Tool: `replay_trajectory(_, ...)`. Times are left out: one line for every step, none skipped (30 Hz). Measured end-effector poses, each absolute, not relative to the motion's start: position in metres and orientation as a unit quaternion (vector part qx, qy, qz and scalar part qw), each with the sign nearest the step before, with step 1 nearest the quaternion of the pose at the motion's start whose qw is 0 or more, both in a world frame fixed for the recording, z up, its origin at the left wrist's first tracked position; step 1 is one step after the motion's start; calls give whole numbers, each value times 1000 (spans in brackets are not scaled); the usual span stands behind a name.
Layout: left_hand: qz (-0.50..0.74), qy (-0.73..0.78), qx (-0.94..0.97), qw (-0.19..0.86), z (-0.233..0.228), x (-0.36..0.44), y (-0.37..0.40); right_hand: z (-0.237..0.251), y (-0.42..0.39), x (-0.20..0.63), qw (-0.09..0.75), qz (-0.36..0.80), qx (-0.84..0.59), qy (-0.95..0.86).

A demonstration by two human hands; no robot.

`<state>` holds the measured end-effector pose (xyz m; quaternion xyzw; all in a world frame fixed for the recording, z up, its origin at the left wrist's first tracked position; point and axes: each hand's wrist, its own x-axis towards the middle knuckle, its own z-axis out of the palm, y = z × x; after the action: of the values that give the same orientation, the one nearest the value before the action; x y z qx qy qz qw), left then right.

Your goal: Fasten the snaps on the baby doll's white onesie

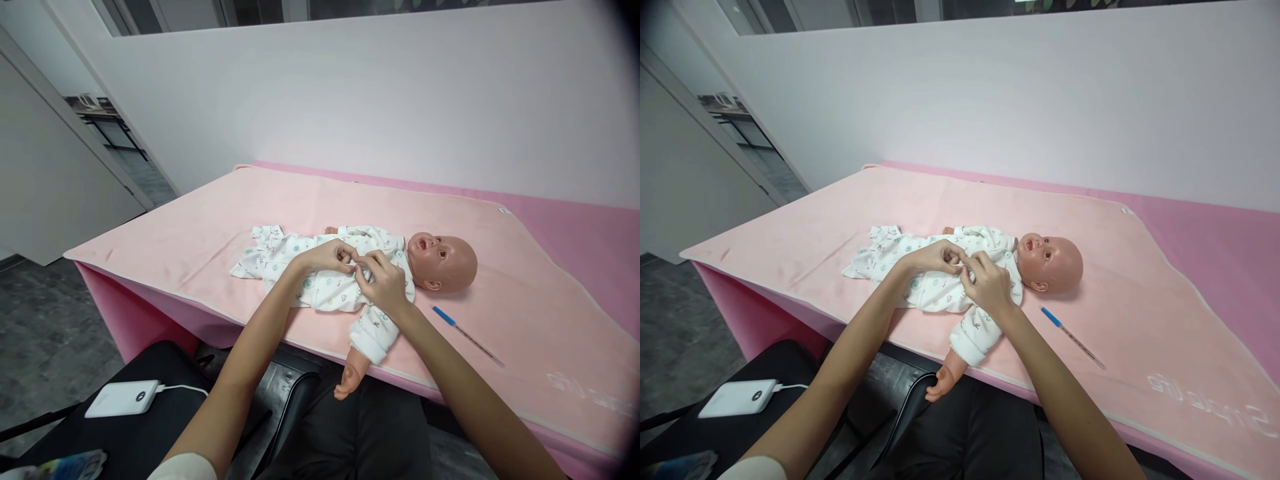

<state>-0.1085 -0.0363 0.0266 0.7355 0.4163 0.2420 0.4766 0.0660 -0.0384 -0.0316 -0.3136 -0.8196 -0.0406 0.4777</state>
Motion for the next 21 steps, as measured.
replay_trajectory(239,417,737,475,27,-109,-37,-32,-39,66,475,-39,-314,-821)
replay_trajectory(238,418,739,473,27,-110,-37,-31,-39,66,473,-37,-315,-822)
replay_trajectory(236,418,740,472,27,-110,-37,-31,-40,67,471,-34,-314,-824)
replay_trajectory(235,418,740,472,27,-111,-37,-30,-40,67,470,-32,-313,-825)
replay_trajectory(232,417,739,475,27,-112,-37,-30,-40,67,469,-28,-311,-826)
replay_trajectory(228,415,738,481,28,-113,-37,-29,-41,67,467,-23,-308,-829)
replay_trajectory(223,412,736,488,28,-114,-37,-28,-41,68,464,-18,-303,-832)
replay_trajectory(215,407,736,496,29,-115,-38,-27,-42,68,460,-11,-298,-836)
replay_trajectory(207,402,737,502,29,-115,-38,-26,-42,69,456,-5,-292,-840)
replay_trajectory(200,398,740,505,30,-116,-38,-26,-42,69,452,0,-286,-845)
replay_trajectory(193,394,742,506,30,-116,-39,-25,-42,70,448,4,-281,-849)
replay_trajectory(188,392,745,506,31,-116,-39,-24,-42,71,445,6,-276,-852)
replay_trajectory(185,391,746,506,31,-116,-39,-24,-42,71,442,6,-274,-854)
replay_trajectory(183,391,748,505,30,-115,-39,-24,-42,72,439,6,-272,-856)
replay_trajectory(182,391,750,502,30,-115,-38,-25,-42,72,437,6,-272,-858)
replay_trajectory(182,390,754,497,29,-114,-38,-25,-41,72,435,5,-271,-858)
replay_trajectory(181,389,759,490,28,-114,-38,-26,-41,72,435,4,-272,-858)
replay_trajectory(181,389,763,483,28,-113,-38,-27,-40,73,435,3,-271,-858)
replay_trajectory(181,391,768,475,27,-112,-39,-28,-40,72,435,2,-271,-858)
replay_trajectory(181,393,772,466,27,-111,-39,-28,-40,72,436,0,-270,-859)
replay_trajectory(183,398,775,455,26,-110,-40,-29,-40,72,436,-2,-271,-858)
